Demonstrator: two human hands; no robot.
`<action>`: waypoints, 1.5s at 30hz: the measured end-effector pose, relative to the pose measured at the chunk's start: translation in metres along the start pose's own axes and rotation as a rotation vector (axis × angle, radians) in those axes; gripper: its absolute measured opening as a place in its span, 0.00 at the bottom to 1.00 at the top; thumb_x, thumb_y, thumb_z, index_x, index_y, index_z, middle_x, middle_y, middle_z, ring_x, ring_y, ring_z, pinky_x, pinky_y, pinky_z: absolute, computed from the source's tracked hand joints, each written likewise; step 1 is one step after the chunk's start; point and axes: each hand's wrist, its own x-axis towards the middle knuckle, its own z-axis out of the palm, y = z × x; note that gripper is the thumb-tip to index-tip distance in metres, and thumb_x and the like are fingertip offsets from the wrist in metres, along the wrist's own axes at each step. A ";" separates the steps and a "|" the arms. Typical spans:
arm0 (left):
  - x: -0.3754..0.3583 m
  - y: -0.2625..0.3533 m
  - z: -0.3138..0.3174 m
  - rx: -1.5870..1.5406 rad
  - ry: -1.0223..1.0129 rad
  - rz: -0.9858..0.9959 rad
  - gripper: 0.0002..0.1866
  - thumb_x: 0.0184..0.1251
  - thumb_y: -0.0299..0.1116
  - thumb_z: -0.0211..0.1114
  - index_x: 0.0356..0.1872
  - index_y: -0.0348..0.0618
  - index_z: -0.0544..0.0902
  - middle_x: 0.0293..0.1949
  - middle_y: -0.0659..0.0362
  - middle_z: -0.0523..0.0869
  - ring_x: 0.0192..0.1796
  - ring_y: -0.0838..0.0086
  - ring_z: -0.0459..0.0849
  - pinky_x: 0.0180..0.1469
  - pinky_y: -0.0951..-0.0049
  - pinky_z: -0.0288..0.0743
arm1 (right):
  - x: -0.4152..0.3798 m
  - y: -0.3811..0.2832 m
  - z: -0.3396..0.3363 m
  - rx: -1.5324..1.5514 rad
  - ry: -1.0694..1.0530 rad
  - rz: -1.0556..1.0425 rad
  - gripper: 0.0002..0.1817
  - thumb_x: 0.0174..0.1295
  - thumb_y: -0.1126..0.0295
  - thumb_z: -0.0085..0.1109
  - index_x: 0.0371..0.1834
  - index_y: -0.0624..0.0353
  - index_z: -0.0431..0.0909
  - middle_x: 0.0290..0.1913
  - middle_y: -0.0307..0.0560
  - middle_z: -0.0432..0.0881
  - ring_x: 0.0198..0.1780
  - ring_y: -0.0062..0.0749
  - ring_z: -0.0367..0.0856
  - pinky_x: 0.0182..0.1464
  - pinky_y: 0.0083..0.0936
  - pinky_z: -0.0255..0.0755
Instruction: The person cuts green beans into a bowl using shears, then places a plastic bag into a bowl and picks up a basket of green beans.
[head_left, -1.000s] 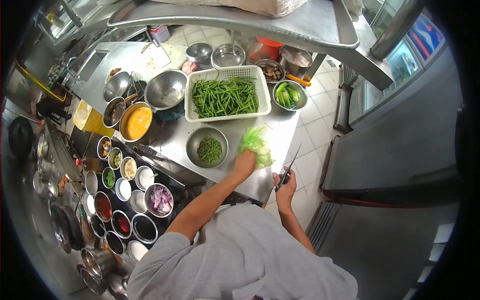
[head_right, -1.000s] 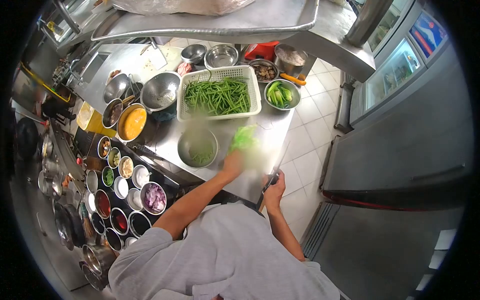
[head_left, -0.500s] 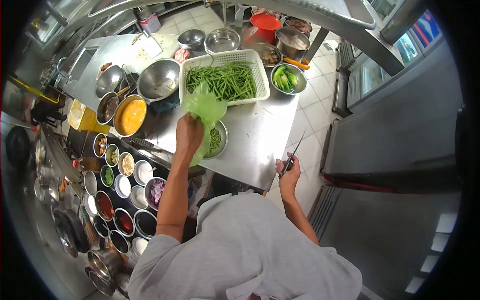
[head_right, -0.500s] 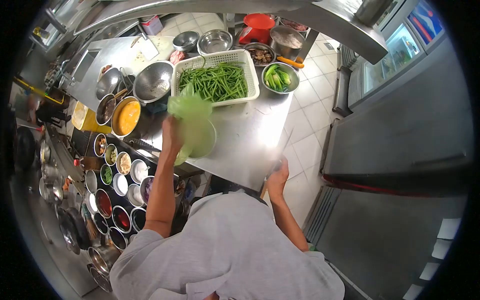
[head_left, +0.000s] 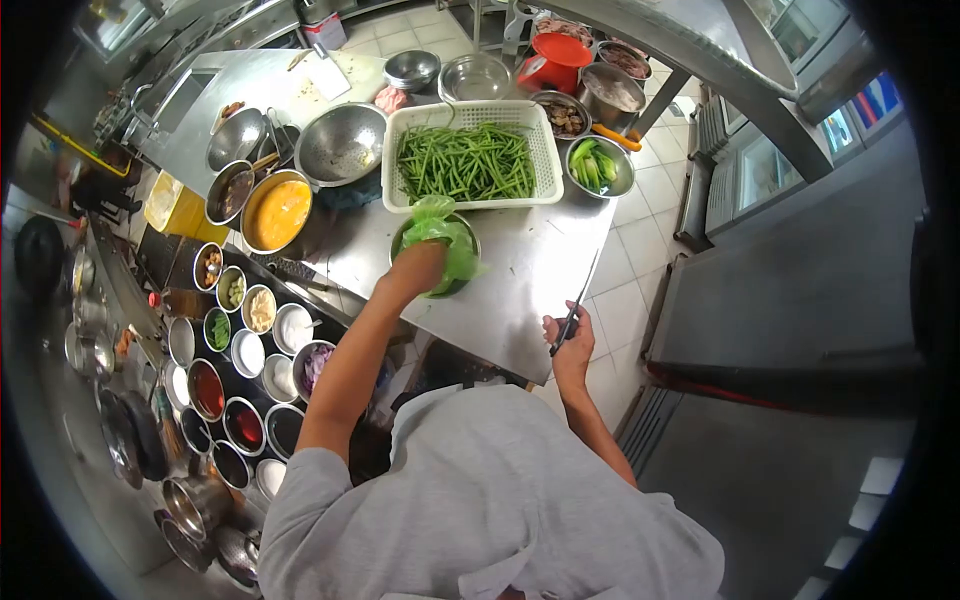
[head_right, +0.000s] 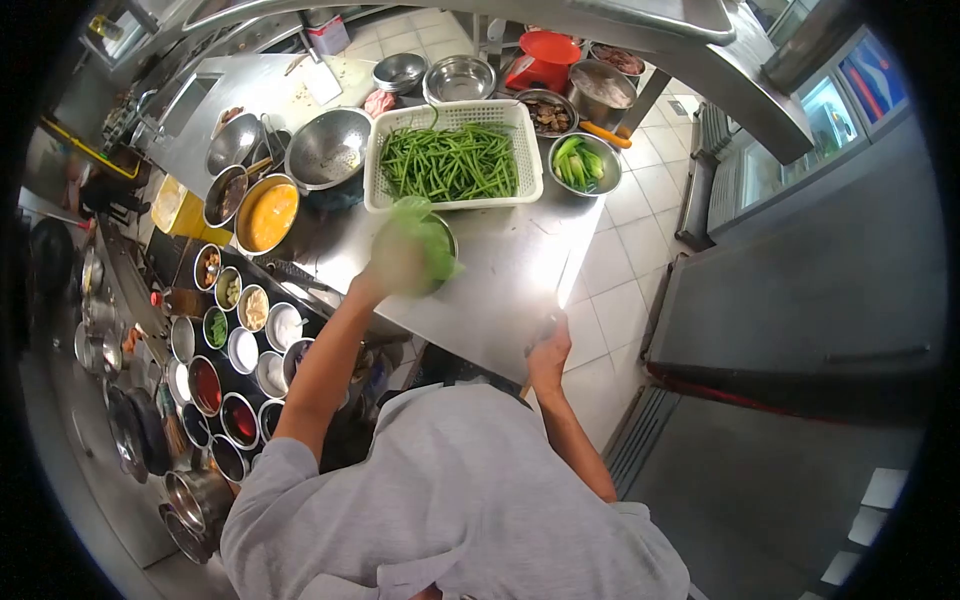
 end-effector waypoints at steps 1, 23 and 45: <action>0.000 0.001 -0.006 -0.090 0.052 0.048 0.07 0.56 0.23 0.60 0.33 0.36 0.86 0.35 0.44 0.90 0.36 0.51 0.91 0.38 0.57 0.86 | 0.000 0.001 -0.001 -0.027 0.001 -0.008 0.29 0.66 0.71 0.71 0.67 0.66 0.69 0.34 0.40 0.80 0.32 0.20 0.80 0.36 0.19 0.77; 0.002 0.042 -0.002 -0.014 0.042 -0.223 0.27 0.57 0.31 0.66 0.62 0.50 0.82 0.69 0.47 0.75 0.60 0.50 0.81 0.58 0.52 0.77 | 0.003 -0.005 0.021 -0.043 -0.098 -0.031 0.27 0.69 0.73 0.67 0.68 0.64 0.69 0.36 0.42 0.79 0.32 0.22 0.77 0.34 0.19 0.73; -0.051 0.090 0.002 -0.612 0.322 -0.579 0.23 0.65 0.27 0.62 0.62 0.40 0.75 0.40 0.34 0.86 0.45 0.35 0.84 0.48 0.42 0.78 | 0.039 -0.014 0.028 0.137 -0.158 0.225 0.18 0.66 0.69 0.71 0.53 0.65 0.75 0.31 0.41 0.80 0.25 0.21 0.77 0.25 0.17 0.69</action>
